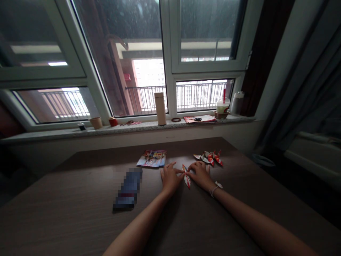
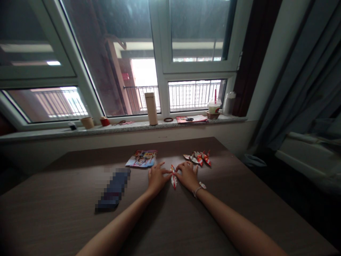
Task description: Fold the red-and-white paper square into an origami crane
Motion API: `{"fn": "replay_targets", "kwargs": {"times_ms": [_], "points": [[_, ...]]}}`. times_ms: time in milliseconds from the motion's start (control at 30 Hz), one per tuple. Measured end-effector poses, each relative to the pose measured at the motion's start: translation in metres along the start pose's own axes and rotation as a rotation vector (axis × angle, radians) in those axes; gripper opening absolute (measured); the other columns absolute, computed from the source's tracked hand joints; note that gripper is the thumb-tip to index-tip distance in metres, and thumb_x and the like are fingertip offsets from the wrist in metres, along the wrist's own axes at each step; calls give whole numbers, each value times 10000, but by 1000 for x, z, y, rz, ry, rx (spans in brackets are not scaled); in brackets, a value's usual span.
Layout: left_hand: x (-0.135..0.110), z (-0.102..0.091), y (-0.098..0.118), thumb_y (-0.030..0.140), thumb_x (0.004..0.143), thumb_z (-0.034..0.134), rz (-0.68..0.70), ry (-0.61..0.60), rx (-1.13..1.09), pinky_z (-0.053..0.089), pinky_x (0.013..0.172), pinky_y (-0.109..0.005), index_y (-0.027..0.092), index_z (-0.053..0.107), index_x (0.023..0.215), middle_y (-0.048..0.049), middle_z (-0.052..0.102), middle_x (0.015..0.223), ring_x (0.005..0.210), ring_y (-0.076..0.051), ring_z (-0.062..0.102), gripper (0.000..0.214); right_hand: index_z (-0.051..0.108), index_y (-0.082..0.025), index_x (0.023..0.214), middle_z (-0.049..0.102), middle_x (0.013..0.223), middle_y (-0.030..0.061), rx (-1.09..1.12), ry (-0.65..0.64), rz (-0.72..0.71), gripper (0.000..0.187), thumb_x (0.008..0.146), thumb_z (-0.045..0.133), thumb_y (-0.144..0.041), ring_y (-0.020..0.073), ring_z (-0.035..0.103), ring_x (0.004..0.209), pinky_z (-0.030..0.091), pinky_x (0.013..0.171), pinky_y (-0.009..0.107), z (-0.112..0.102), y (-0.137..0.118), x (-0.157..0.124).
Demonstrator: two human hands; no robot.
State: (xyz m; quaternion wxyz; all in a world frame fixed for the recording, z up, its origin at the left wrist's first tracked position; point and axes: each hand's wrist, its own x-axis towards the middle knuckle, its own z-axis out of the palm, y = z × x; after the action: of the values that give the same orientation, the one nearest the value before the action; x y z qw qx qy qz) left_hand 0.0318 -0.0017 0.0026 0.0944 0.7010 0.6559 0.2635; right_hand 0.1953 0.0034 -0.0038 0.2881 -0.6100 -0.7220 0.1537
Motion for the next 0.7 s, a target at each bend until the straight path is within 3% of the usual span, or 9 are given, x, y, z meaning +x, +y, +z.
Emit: {"fn": "replay_targets", "kwargs": {"times_ms": [400, 700], "points": [[-1, -4, 3, 460, 826, 654, 13, -17, 59, 273, 1121, -515, 382, 777, 953, 17, 529, 1440, 1317, -296, 405, 193, 723, -331, 927, 634, 1130, 32, 11, 37, -29, 154, 852, 618, -416, 319, 398, 1256, 95, 1066, 686, -1, 0, -2], [-2, 0, 0, 465, 837, 647, 51, 9, 35, 270, 1109, -520, 382, 751, 1047, -11, 578, 1376, 1279, -295, 422, 248, 744, -292, 813, 659, 1122, 40, 25, 39, -30, 233, 888, 571, -428, 307, 423, 1251, 44, 1070, 700, -1, 2, 0]]}}
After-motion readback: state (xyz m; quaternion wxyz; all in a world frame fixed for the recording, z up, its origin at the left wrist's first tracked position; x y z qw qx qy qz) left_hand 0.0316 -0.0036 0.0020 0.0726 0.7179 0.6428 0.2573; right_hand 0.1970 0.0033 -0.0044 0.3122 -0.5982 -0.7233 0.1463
